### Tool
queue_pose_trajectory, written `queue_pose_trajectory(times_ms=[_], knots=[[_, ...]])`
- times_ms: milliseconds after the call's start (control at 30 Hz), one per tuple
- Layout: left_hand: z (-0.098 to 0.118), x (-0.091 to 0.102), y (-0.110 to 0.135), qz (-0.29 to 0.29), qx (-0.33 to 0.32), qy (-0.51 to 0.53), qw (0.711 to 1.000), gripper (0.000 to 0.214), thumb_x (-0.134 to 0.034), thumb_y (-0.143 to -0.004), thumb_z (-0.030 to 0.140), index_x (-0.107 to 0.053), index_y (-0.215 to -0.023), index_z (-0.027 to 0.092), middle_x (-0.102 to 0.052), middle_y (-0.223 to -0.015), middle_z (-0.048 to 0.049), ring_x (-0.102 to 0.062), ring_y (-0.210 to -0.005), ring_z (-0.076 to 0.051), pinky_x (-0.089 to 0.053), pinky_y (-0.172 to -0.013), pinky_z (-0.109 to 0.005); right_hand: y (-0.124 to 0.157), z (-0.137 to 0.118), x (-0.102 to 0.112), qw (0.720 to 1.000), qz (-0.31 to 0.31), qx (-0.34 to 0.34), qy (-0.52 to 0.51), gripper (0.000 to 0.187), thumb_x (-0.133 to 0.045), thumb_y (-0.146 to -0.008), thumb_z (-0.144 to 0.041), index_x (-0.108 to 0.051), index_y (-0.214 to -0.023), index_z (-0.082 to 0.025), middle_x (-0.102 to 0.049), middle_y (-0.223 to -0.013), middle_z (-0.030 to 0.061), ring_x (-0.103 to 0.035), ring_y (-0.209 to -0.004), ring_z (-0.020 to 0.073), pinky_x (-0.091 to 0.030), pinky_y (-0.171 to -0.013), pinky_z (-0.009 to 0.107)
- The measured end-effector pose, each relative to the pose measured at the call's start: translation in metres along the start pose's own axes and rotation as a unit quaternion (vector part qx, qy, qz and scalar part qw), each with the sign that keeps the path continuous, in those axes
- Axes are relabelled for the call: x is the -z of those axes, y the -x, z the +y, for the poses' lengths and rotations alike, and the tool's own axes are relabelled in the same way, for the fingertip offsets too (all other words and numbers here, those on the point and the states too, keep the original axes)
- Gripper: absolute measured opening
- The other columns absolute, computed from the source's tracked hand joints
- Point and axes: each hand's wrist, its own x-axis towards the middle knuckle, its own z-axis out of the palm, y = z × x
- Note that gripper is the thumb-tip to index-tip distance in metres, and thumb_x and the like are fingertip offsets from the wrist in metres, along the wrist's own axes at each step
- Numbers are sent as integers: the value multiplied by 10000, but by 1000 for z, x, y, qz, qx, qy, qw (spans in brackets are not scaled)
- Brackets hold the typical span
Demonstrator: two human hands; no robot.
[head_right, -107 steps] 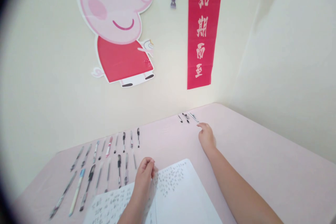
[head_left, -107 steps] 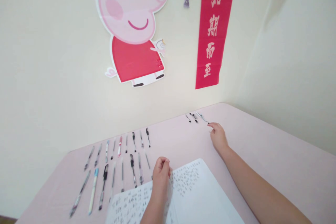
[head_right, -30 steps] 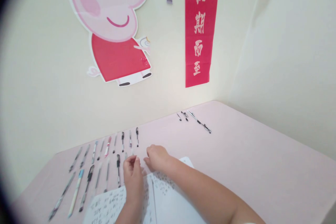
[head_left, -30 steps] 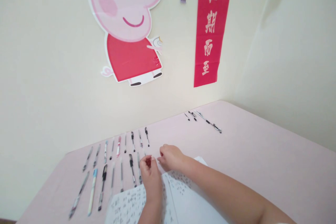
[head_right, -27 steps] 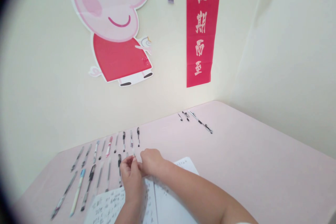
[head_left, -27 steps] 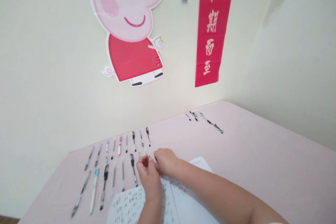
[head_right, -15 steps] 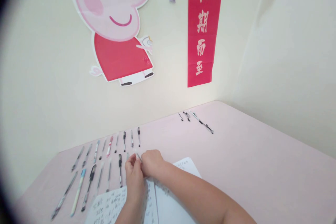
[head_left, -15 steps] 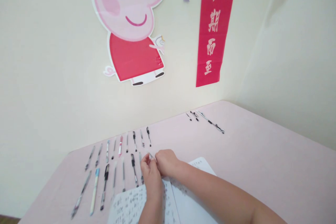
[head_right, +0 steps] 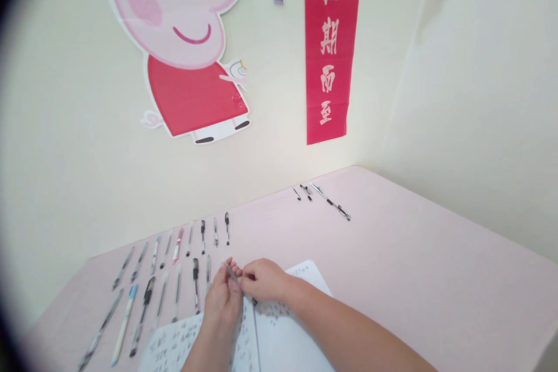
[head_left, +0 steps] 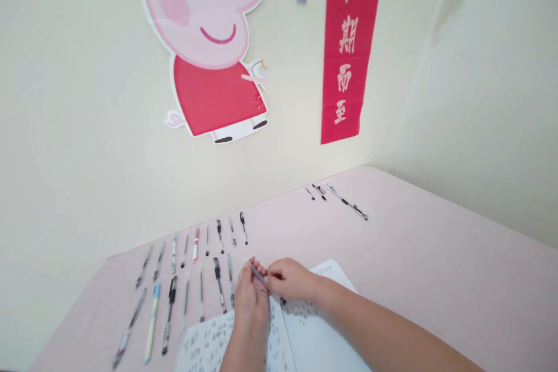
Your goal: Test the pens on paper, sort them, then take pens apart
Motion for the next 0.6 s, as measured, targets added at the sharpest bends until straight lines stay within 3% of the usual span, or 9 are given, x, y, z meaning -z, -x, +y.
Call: queue_pose_trajectory(times_ms=[200, 600], knots=[[5, 1, 2, -54, 59, 6, 997, 181, -406, -874, 120, -552, -767, 124, -418, -556, 57, -256, -323, 10, -208, -281, -98, -6, 9, -1, 989, 62, -67, -120, 282, -462, -793, -249, -411, -528, -166, -348, -486, -70, -331, -483, 64, -254, -462, 185], [2, 3, 8, -126, 167, 17, 978, 189, -375, -916, 194, -552, -915, 127, -369, -544, 74, -273, -321, 6, -196, -275, -94, -11, 16, -4, 923, 122, -135, -338, 177, -537, -751, -343, -526, -723, -169, -457, -514, -59, -397, -428, 72, -312, -424, 197]])
